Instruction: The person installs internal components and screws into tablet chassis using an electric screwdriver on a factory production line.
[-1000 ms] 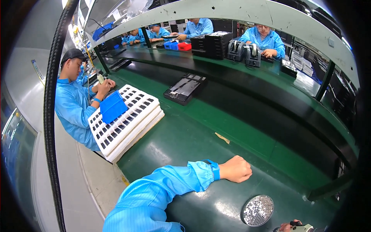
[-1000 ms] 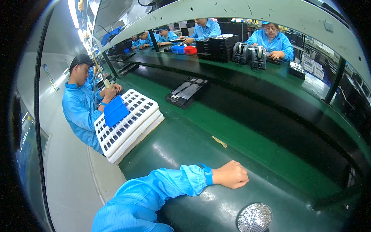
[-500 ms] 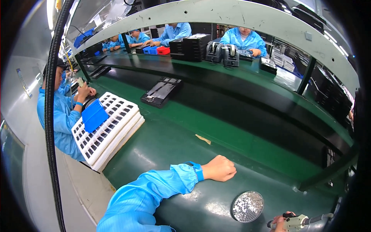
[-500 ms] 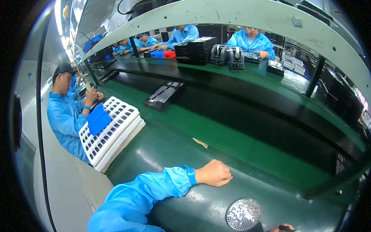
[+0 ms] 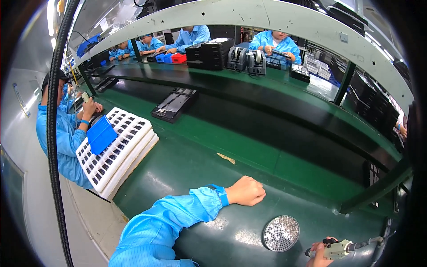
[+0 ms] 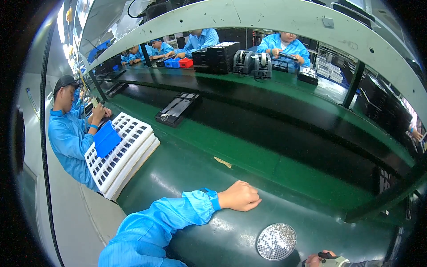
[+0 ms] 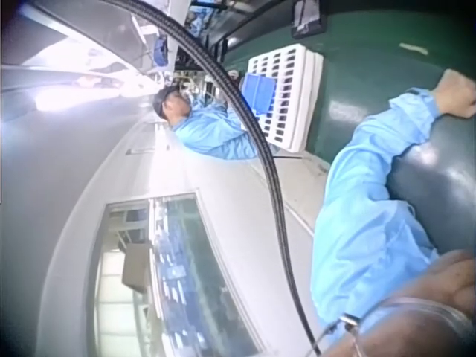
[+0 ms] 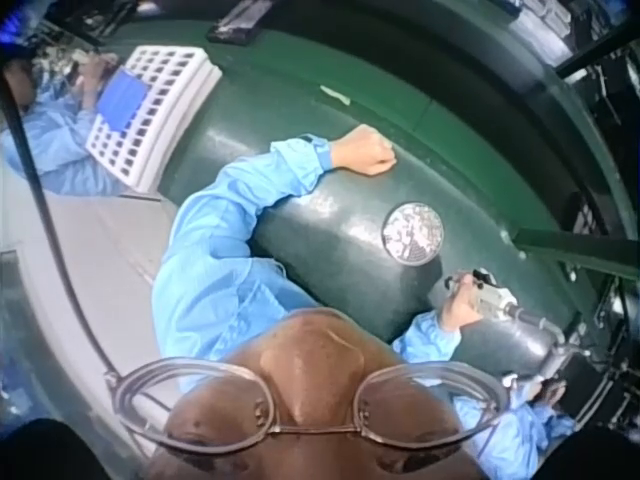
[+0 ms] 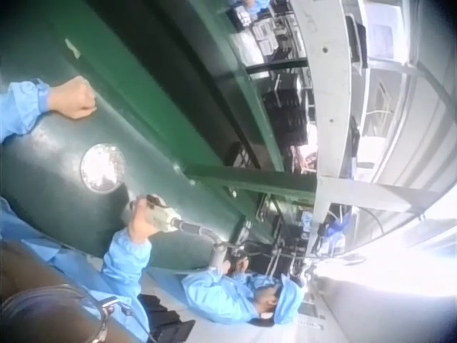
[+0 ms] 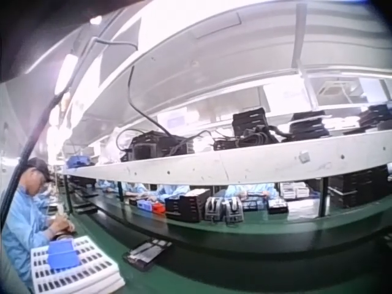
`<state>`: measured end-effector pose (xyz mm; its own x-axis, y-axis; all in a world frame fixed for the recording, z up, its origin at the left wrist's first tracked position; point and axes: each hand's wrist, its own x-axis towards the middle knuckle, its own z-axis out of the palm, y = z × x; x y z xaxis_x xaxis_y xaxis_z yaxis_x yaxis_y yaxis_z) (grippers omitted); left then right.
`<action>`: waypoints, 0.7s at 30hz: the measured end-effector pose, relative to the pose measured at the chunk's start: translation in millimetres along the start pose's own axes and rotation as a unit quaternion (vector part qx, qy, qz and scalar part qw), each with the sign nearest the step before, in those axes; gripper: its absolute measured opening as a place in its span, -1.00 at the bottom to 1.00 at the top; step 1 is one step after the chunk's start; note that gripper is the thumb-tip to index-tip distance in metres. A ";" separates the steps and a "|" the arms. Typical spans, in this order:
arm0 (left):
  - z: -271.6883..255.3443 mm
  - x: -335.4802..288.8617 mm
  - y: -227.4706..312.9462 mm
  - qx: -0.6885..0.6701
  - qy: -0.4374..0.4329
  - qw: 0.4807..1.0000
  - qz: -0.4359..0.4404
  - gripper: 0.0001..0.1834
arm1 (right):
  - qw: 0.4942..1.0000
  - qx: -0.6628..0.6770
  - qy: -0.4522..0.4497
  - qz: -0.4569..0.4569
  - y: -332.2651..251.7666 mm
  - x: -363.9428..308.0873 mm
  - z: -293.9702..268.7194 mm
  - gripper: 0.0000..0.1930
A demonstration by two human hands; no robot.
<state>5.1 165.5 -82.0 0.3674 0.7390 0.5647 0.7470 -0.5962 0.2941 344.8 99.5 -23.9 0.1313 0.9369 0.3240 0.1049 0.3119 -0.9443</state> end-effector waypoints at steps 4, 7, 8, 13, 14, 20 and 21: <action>-0.9 1.2 0.2 0.003 -0.009 1.000 -0.005 -0.68 | 1.000 -0.005 -0.008 -0.019 3.1 1.0 -2.4 -0.69; 1.0 0.1 0.8 0.006 -0.010 1.000 -0.006 -0.68 | 1.000 0.004 -0.003 -0.027 1.5 1.0 0.5 -0.70; 1.6 0.1 0.8 0.001 -0.006 1.000 -0.007 -0.68 | 1.000 0.004 -0.002 -0.027 2.6 1.0 0.2 -0.70; 0.4 0.3 0.3 -0.001 -0.008 1.000 -0.004 -0.68 | 1.000 0.000 0.003 -0.018 1.0 1.3 0.8 -0.72; 1.2 0.1 -0.4 -0.003 -0.009 1.000 -0.003 -0.68 | 1.000 -0.001 0.004 -0.018 1.8 1.9 0.2 -0.72; 2.0 0.5 -1.5 -0.004 -0.013 1.000 -0.008 -0.68 | 0.999 -0.010 -0.017 -0.031 2.3 2.8 -0.3 -0.72; 3.3 1.4 -2.3 -0.005 -0.012 1.000 -0.008 -0.68 | 0.999 -0.006 -0.014 -0.030 3.2 2.9 0.1 -0.72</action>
<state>5.7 168.9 -84.4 0.3690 0.7559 0.5408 0.7478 -0.5870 0.3103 345.5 103.3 -26.0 0.0967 0.9210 0.3774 0.1228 0.3652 -0.9228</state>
